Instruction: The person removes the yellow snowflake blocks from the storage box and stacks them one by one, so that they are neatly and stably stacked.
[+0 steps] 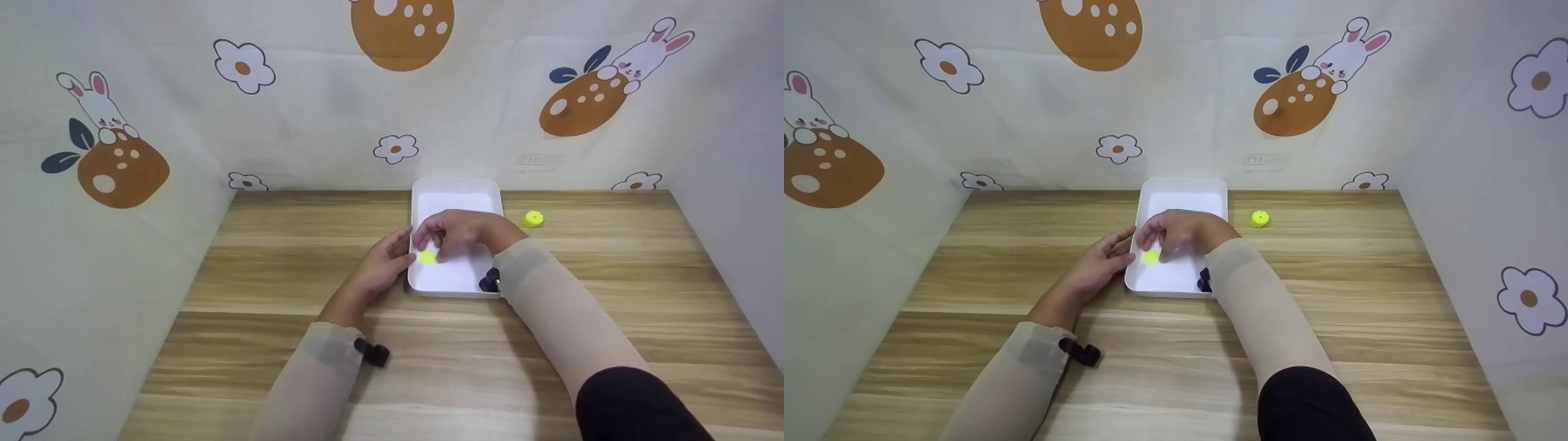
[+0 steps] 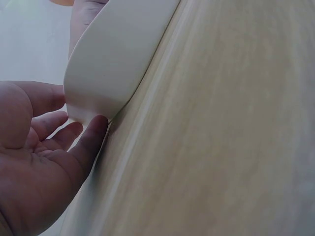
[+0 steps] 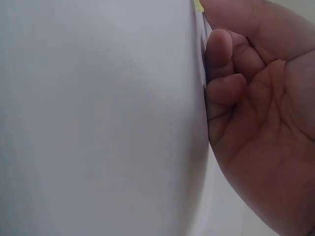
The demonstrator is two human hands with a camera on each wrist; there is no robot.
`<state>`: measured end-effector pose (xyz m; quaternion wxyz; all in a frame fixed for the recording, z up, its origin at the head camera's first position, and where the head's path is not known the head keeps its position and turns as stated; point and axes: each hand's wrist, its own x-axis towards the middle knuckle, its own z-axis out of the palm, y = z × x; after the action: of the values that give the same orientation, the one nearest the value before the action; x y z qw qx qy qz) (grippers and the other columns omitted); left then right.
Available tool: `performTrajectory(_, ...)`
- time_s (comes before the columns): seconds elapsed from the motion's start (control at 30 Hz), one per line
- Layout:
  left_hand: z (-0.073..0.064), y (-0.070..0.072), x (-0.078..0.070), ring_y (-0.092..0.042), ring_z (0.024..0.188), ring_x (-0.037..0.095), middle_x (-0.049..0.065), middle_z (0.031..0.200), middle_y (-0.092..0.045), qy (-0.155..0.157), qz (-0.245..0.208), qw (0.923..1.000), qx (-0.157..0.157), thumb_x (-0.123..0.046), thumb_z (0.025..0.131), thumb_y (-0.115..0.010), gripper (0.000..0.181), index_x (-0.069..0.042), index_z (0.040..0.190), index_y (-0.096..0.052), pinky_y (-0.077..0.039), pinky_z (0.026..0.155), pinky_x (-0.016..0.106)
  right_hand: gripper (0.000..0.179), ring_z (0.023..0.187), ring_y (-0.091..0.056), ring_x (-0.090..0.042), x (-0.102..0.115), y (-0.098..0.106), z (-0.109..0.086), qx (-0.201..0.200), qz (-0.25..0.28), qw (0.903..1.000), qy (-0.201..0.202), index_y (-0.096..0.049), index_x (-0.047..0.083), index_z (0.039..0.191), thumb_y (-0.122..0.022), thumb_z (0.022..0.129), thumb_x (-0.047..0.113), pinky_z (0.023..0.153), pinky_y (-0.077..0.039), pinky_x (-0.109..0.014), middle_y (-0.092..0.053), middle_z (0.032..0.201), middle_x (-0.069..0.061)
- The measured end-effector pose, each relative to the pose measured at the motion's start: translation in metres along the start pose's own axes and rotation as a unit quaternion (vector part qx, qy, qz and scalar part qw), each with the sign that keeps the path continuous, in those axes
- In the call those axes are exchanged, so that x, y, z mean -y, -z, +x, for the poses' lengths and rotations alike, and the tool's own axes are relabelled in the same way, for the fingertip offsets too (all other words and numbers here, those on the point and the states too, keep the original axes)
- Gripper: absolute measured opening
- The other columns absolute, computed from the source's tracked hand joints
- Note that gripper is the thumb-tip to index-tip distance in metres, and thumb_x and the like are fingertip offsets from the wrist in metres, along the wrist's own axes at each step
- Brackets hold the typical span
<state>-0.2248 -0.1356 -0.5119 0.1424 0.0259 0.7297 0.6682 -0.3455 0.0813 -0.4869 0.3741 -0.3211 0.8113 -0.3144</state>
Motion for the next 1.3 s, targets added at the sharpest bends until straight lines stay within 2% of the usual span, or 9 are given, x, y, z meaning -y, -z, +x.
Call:
performTrajectory(0.2,-0.0005,0.0004,0.0007,-0.041,0.159,0.033,0.02,0.17,-0.041,-0.004,0.008,1.0,-0.003,-0.008,0.105,-0.063,0.064,-0.013,0.166,-0.041,-0.04,0.129,0.045,0.052,0.102,-0.058,-0.018,0.0017,-0.004,0.0007,-0.015,-0.039,0.9991,-0.003,-0.074,0.028,0.123,-0.079,0.083,-0.005,0.093,-0.048,-0.031,-0.07,0.117,0.002)
performTrajectory(0.4,-0.0002,0.0005,0.0017,-0.042,0.158,0.033,0.02,0.169,-0.043,-0.003,0.006,1.0,-0.002,-0.008,0.105,-0.063,0.064,-0.014,0.165,-0.041,-0.039,0.13,0.045,0.048,0.105,-0.059,-0.019,0.0016,-0.0045,0.0004,-0.022,-0.04,0.9989,-0.006,-0.075,0.027,0.12,-0.08,0.083,-0.004,0.096,-0.048,-0.033,-0.071,0.117,0.002)
performTrajectory(0.67,0.0004,-0.0001,0.0001,-0.041,0.159,0.032,0.018,0.171,-0.041,0.004,0.008,1.0,-0.002,-0.007,0.105,-0.063,0.064,-0.013,0.165,-0.041,-0.041,0.129,0.044,0.045,0.101,-0.058,-0.017,0.0027,-0.0048,-0.0027,-0.037,-0.043,0.9981,-0.025,-0.076,0.028,0.119,-0.082,0.084,-0.001,0.093,-0.048,-0.031,-0.07,0.11,0.001)
performTrajectory(0.97,0.0008,-0.0001,-0.0003,-0.041,0.16,0.03,0.016,0.172,-0.04,0.017,0.007,0.9998,0.0,-0.009,0.106,-0.063,0.064,-0.015,0.166,-0.04,-0.041,0.129,0.044,0.041,0.098,-0.061,-0.013,0.0023,-0.0041,-0.0021,-0.055,-0.067,0.996,-0.018,-0.08,0.025,0.12,-0.081,0.086,0.003,0.092,-0.049,-0.029,-0.071,0.102,0.004)
performTrajectory(1.3,0.0009,0.0002,0.0003,-0.042,0.159,0.03,0.016,0.171,-0.041,0.014,0.006,0.9999,0.001,-0.009,0.106,-0.063,0.065,-0.015,0.166,-0.04,-0.041,0.129,0.045,0.032,0.098,-0.06,-0.016,0.0024,-0.0019,0.0004,-0.076,-0.073,0.9929,-0.056,-0.08,0.025,0.116,-0.084,0.089,0.01,0.095,-0.048,-0.032,-0.069,0.099,0.004)
